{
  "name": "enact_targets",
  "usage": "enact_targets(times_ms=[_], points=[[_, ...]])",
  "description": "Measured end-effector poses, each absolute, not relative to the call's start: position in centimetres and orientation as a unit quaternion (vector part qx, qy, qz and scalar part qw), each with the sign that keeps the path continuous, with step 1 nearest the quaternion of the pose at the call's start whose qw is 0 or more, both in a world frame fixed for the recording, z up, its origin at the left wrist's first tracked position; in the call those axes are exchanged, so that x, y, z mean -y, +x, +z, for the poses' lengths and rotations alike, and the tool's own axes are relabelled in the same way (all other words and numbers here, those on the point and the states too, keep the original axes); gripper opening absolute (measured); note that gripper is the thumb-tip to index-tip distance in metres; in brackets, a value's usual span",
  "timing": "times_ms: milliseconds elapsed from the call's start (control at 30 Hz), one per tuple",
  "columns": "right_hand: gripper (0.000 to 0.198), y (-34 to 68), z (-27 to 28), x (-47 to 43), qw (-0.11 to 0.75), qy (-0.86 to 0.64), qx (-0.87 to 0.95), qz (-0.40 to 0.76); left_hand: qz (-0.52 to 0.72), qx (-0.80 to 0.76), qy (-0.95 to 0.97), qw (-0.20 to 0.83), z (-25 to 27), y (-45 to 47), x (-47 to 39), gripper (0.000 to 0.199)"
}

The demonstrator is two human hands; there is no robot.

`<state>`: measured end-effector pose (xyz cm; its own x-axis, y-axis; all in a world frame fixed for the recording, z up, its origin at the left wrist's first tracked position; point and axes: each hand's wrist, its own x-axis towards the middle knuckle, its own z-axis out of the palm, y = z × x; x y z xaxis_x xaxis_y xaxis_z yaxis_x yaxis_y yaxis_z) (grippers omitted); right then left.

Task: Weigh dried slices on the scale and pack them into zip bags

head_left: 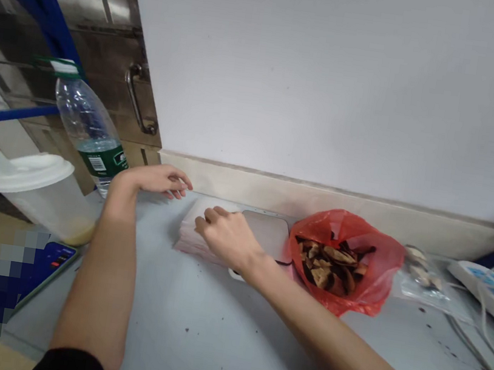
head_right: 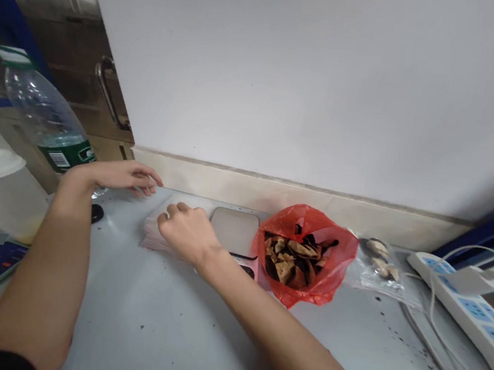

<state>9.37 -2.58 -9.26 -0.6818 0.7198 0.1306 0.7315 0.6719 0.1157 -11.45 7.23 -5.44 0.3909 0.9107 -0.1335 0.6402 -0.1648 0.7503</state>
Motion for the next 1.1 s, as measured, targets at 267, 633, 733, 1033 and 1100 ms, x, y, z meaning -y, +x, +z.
enact_targets(times_ms=[267,633,733,1033,1100], points=[[0.030,10.1,-11.8,3.0,0.010,-0.408,0.913,0.021,0.113,-0.455,0.801,0.372,-6.6,-8.0,-8.1,0.026],[0.044,10.2,-13.0,3.9,-0.031,-0.385,0.922,0.006,-0.048,-0.494,0.828,0.261,-9.9,-2.8,-8.6,0.059],[0.046,10.4,-12.6,4.5,-0.031,-0.383,0.923,0.004,-0.072,-0.516,0.824,0.224,-10.5,-1.8,-8.2,0.068],[0.025,16.8,-7.1,6.5,0.028,-0.307,0.925,0.220,-0.143,-0.537,0.818,0.149,-8.8,-0.2,-7.0,0.076],[0.026,19.8,-4.9,7.2,0.071,-0.327,0.914,0.231,-0.150,-0.537,0.820,0.128,-7.9,0.3,-6.8,0.067]])
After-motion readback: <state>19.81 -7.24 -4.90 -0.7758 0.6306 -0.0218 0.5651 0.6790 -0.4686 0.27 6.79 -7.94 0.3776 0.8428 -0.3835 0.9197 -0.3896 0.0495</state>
